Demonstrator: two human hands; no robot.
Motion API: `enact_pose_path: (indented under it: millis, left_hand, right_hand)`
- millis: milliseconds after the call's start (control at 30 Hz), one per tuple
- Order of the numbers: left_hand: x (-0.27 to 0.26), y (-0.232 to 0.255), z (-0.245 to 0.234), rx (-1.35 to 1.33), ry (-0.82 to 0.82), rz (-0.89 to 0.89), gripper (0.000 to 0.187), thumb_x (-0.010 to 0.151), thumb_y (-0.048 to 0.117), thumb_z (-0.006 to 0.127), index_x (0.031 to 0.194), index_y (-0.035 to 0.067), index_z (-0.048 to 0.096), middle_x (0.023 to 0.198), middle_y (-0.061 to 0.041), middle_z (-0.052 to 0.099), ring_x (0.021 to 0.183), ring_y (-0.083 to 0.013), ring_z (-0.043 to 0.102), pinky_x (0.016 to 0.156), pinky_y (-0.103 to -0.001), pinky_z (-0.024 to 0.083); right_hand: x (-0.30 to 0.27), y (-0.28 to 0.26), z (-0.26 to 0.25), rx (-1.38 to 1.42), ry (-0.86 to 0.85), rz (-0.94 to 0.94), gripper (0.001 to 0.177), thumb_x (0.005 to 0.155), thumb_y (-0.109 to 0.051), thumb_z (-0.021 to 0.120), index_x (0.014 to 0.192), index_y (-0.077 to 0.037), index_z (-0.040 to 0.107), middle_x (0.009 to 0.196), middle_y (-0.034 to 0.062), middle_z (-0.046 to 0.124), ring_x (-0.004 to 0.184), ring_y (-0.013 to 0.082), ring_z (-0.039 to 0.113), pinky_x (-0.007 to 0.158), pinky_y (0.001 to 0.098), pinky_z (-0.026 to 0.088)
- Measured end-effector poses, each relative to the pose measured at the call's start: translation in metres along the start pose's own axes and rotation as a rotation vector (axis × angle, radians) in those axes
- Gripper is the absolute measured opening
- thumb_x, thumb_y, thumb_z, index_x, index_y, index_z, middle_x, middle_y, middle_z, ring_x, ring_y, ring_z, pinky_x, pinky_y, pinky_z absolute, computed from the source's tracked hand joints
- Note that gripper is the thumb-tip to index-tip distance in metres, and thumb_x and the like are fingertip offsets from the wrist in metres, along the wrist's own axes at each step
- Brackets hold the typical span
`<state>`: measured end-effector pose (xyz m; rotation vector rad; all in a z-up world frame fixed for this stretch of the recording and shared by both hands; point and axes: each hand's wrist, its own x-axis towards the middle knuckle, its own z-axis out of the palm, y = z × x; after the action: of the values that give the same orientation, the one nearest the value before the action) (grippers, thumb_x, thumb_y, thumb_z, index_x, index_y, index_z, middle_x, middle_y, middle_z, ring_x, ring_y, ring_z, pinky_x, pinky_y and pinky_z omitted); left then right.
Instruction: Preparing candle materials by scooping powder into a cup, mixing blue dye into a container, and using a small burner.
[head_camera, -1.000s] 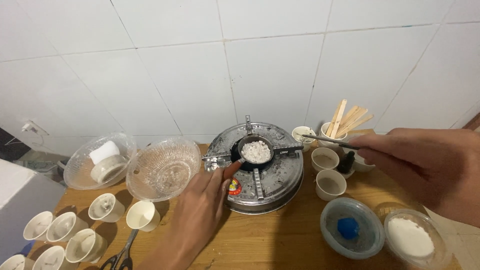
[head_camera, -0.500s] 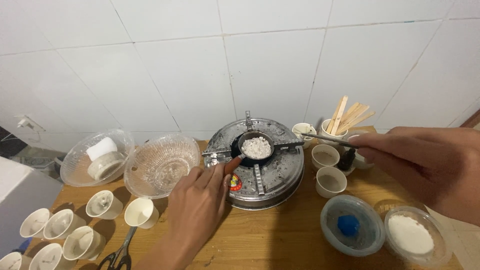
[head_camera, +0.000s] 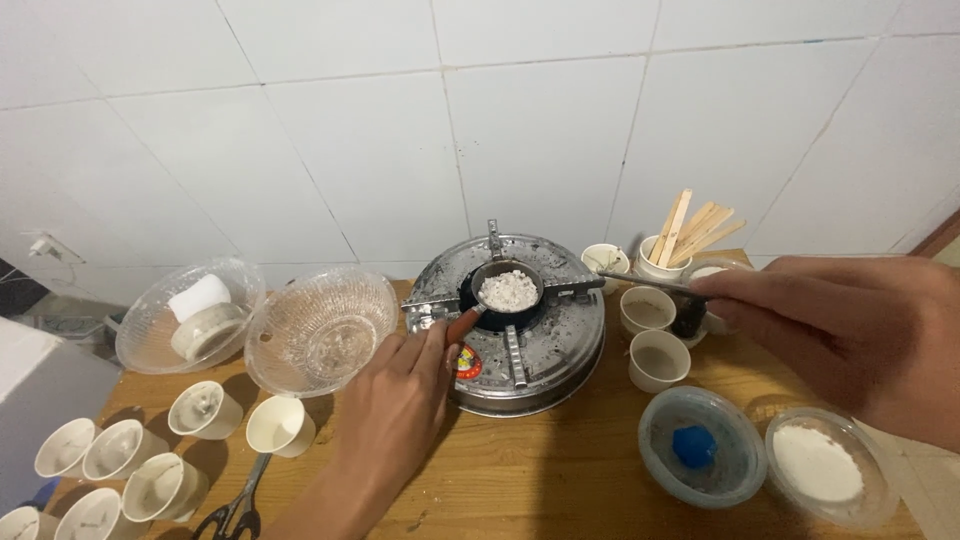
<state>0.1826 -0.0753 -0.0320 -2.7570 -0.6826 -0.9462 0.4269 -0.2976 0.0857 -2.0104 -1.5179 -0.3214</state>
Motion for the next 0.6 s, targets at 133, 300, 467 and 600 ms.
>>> enact_pose_path:
  millis: [133,300,467,600]
  left_hand:
    - [0.0021,-0.0013,-0.0018,-0.001,0.022,0.022,0.031,0.102,0.020,0.059,0.125,0.001,0.065,0.091,-0.008,0.073,0.080,-0.0255,0.064,0.050,-0.041,0.055]
    - [0.0042,-0.0024,-0.0038,0.041,0.048,0.039,0.029,0.100,0.022,0.062,0.121,0.002,0.067,0.091,-0.006,0.074,0.078,-0.0243,0.065,0.052,-0.039,0.054]
    - [0.0040,-0.0028,-0.0040,0.061,0.062,0.044,0.032,0.101,0.025,0.062,0.124,0.003,0.067,0.099,-0.006,0.076,0.079,-0.0247,0.065,0.053,-0.039,0.054]
    - [0.0057,-0.0018,-0.0068,0.086,0.055,0.032,0.038,0.100,0.028,0.063,0.127,0.002,0.069,0.107,-0.007,0.078,0.082,-0.0231,0.067,0.054,-0.038,0.057]
  right_hand:
    - [-0.0013,-0.0017,0.0009,0.017,0.016,0.048,0.018,0.090,-0.026,0.069,0.099,-0.021,0.084,0.070,-0.0063,0.080,0.052,0.0080,0.060,0.052,0.0231,0.045]
    - [0.0004,-0.0015,0.0019,-0.027,-0.011,0.025,0.019,0.092,-0.026,0.067,0.101,-0.022,0.083,0.071,-0.0051,0.079,0.049,0.0150,0.059,0.050,0.0271,0.045]
    - [0.0000,0.0009,0.0017,-0.019,-0.041,-0.012,0.022,0.091,-0.026,0.065,0.107,-0.025,0.081,0.078,-0.0055,0.081,0.051,0.0157,0.064,0.051,0.0271,0.048]
    - [0.0012,0.0026,-0.0015,-0.051,-0.064,-0.036,0.025,0.092,-0.027,0.063,0.109,-0.025,0.080,0.085,-0.0075,0.083,0.057,0.0163,0.071,0.054,0.0281,0.053]
